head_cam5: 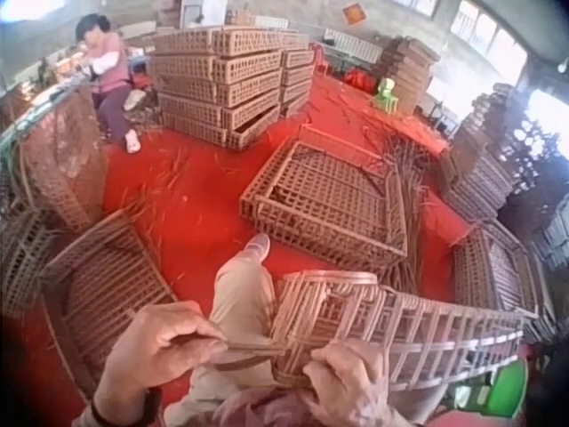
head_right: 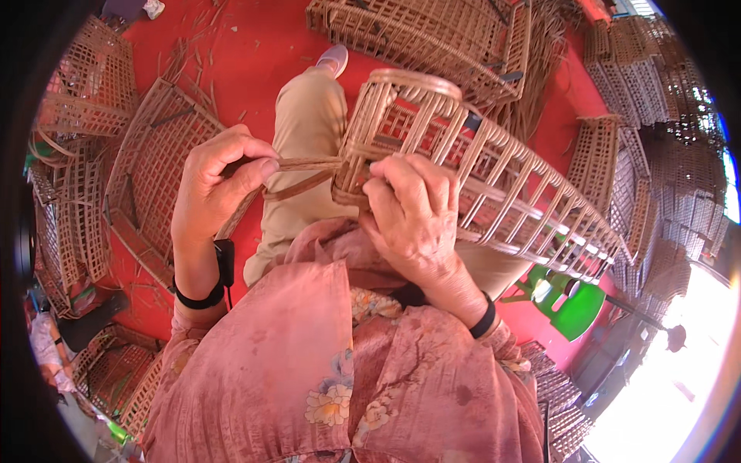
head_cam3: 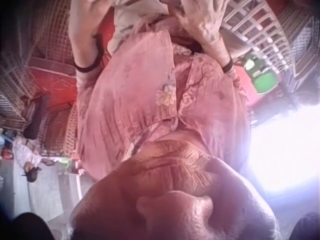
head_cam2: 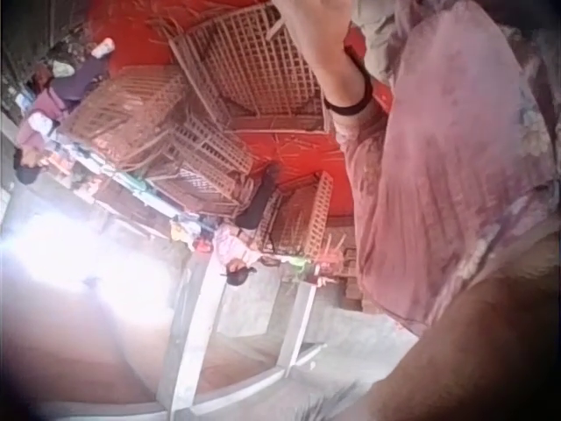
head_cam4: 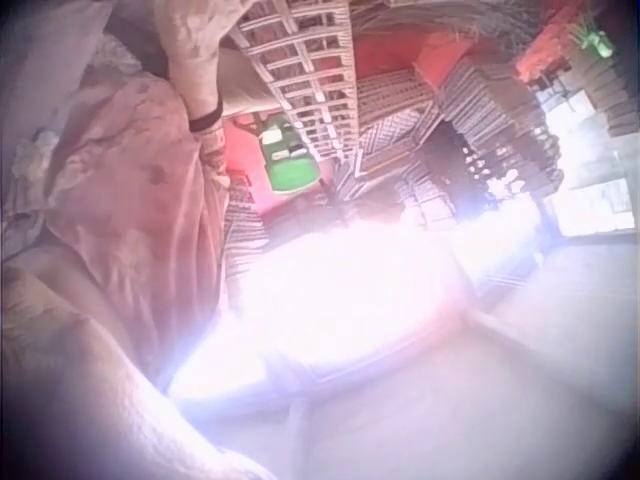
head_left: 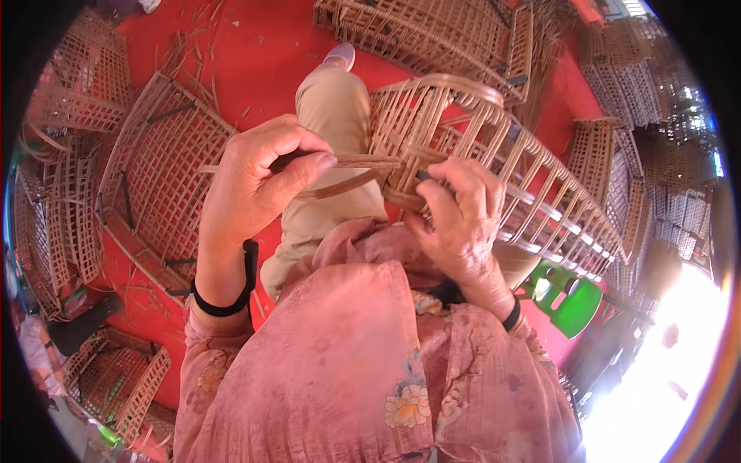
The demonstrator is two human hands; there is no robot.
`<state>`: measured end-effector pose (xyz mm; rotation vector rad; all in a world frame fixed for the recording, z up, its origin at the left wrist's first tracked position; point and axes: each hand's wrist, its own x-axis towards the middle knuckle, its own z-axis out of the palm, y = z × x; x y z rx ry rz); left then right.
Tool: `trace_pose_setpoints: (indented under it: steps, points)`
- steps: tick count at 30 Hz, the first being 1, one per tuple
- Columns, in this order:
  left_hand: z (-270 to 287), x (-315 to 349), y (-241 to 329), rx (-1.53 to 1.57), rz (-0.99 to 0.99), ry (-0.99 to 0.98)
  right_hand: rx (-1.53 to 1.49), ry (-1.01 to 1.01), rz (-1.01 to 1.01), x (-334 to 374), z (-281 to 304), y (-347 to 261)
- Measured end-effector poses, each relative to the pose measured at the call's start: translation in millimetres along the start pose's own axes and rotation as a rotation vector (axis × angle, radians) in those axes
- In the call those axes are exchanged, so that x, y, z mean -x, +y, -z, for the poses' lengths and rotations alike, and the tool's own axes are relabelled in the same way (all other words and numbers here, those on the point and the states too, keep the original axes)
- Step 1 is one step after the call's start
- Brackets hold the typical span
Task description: Weaving thin bamboo strips into a rectangular frame to create a basket or furniture component.
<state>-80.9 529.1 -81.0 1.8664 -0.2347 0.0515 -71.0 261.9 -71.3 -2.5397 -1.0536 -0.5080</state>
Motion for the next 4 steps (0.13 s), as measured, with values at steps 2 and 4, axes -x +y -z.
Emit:
trace_pose_setpoints:
  steps: [2,4]
  points:
    - [-6,7,8,-0.056,0.004,0.016,-0.007,0.025,-0.01,4,-5,1]
    - [-15,14,14,-0.102,0.096,0.099,-0.037,0.021,0.002,9,-6,-1]
